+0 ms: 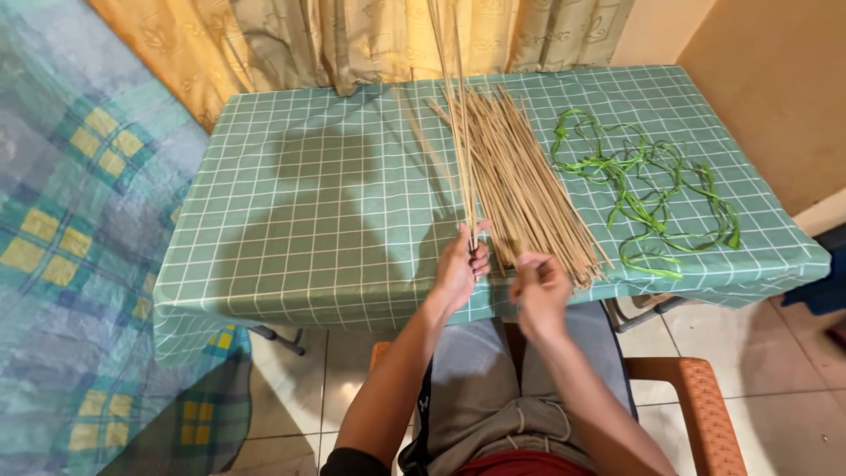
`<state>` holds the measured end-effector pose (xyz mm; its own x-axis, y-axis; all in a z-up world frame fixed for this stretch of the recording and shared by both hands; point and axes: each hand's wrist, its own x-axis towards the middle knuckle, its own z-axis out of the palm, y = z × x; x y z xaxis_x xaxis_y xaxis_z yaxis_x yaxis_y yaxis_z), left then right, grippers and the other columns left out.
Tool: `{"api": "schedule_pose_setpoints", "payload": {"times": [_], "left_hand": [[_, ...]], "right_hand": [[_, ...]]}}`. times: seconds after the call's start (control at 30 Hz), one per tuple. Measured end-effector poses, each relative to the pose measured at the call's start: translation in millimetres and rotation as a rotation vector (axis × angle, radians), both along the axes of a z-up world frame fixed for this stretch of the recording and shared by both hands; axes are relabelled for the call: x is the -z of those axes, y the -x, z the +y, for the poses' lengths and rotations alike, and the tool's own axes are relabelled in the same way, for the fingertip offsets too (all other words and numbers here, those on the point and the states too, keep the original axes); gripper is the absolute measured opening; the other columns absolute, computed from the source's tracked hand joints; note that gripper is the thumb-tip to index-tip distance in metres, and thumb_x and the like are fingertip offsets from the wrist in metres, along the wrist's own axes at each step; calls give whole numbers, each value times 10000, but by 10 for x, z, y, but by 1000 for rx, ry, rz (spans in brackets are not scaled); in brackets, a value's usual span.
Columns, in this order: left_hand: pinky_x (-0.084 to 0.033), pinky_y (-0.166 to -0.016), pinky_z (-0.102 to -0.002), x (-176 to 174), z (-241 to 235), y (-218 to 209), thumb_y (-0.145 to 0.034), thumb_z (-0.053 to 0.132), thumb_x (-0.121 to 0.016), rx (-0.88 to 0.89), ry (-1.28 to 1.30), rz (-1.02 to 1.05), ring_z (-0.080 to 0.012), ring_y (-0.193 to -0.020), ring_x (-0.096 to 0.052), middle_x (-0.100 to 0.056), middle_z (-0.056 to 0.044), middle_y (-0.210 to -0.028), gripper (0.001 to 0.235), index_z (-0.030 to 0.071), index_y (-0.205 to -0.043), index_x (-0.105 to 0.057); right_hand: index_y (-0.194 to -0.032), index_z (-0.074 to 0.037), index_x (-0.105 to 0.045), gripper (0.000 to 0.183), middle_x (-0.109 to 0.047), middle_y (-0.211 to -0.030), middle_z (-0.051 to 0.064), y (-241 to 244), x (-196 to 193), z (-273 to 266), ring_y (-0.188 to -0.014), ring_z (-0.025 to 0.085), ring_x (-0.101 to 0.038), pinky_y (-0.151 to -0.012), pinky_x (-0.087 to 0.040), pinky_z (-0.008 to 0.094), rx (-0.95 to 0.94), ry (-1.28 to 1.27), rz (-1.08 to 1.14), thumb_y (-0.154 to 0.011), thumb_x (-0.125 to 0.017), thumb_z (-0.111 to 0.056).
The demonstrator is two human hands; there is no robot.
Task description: Sorting and bundling thin wooden sticks by aligning them together on a table.
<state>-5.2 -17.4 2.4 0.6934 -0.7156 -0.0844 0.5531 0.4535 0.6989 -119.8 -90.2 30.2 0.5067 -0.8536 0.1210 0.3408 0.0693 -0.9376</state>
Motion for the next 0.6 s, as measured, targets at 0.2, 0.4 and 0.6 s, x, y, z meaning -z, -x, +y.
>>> {"api": "schedule_pose_setpoints", "payload": {"times": [0.2,0.4,0.6], "left_hand": [[-317,-471,-163,48,37,-20,-1120,465,-345,-105,-153,-162,-38,-591,-361,-369,44,-756,530,47,-1281,-629],[-360,-470,-182,-132,56,94,-1037,716,-185,-137,-130,-79,-65,-581,-405,-404,17,-783,793,73,-1094,-646],[-313,-452,-150,-188,80,147,-1049,690,-227,-72,-122,-118,-51,-605,-372,-398,7,-819,694,92,-1053,-579]], "right_hand": [[-946,22,-633,132,-432,-660,43,-87,380,447,-335,109,-436,-256,-355,260,-155,-51,41,-1023,-532,57],[-947,13,-586,124,-401,-606,58,-39,330,560,-311,129,-371,-236,-311,260,-195,-108,61,-1046,-513,26],[-960,28,-573,93,-463,-528,118,-42,568,618,-262,193,-446,-215,-361,286,-246,-28,71,-1040,-531,9]]}}
